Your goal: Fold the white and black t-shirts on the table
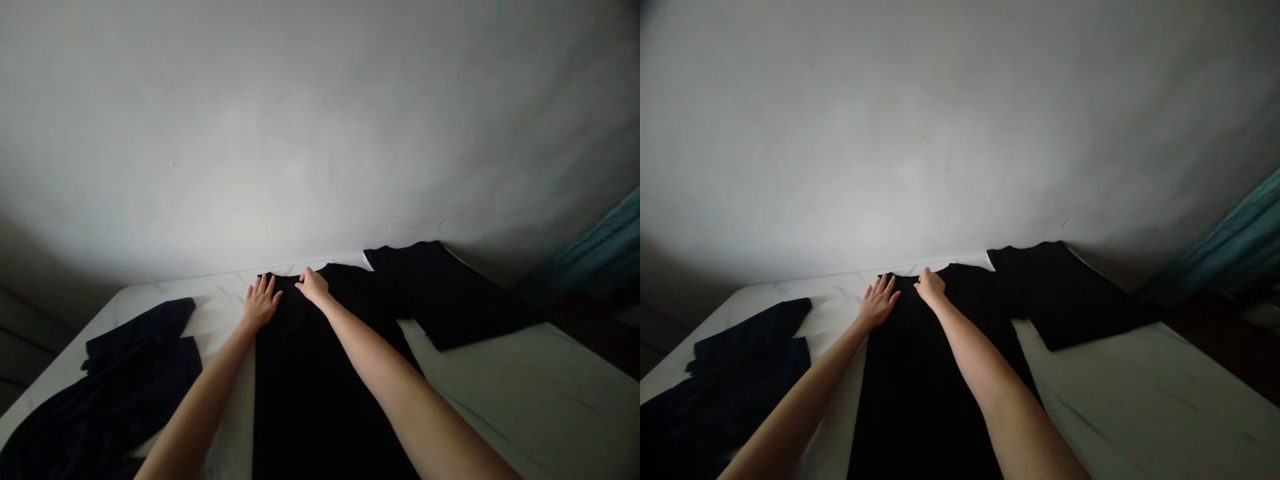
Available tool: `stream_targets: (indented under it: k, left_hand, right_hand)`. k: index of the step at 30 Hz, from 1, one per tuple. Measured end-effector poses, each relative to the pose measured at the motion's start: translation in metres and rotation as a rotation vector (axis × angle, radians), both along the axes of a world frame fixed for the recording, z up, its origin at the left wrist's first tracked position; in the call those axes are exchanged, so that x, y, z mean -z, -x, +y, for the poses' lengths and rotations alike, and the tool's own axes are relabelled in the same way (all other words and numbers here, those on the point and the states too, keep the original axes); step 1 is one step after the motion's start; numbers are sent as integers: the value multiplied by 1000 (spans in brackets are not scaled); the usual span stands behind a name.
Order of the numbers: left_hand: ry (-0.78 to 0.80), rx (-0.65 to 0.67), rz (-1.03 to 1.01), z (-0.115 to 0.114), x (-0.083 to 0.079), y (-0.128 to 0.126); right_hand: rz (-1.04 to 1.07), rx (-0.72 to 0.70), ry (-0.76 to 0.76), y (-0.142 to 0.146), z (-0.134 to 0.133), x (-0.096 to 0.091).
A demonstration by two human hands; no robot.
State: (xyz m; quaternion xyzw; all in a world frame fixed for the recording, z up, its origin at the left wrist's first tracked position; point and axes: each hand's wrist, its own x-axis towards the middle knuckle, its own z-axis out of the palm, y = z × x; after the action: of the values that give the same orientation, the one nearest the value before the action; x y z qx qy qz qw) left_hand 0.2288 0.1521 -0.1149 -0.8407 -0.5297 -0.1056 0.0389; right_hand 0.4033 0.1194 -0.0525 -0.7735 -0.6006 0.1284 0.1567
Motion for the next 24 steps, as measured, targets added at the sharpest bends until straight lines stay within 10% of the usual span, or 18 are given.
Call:
stream_targets:
  k: [6, 10, 16, 24]
  left_hand:
    - [22, -7, 23, 0, -2, -2]
    - [30, -15, 32, 2, -1, 0]
    - [53, 19, 33, 0, -6, 1]
    - [190, -13, 56, -33, -29, 6]
  right_hand:
    - [-166, -17, -56, 7, -17, 3]
    - [-210, -267, -228, 30, -29, 13]
    - [-146, -429, -65, 36, -34, 38]
    - [-201, -520, -111, 18, -67, 17]
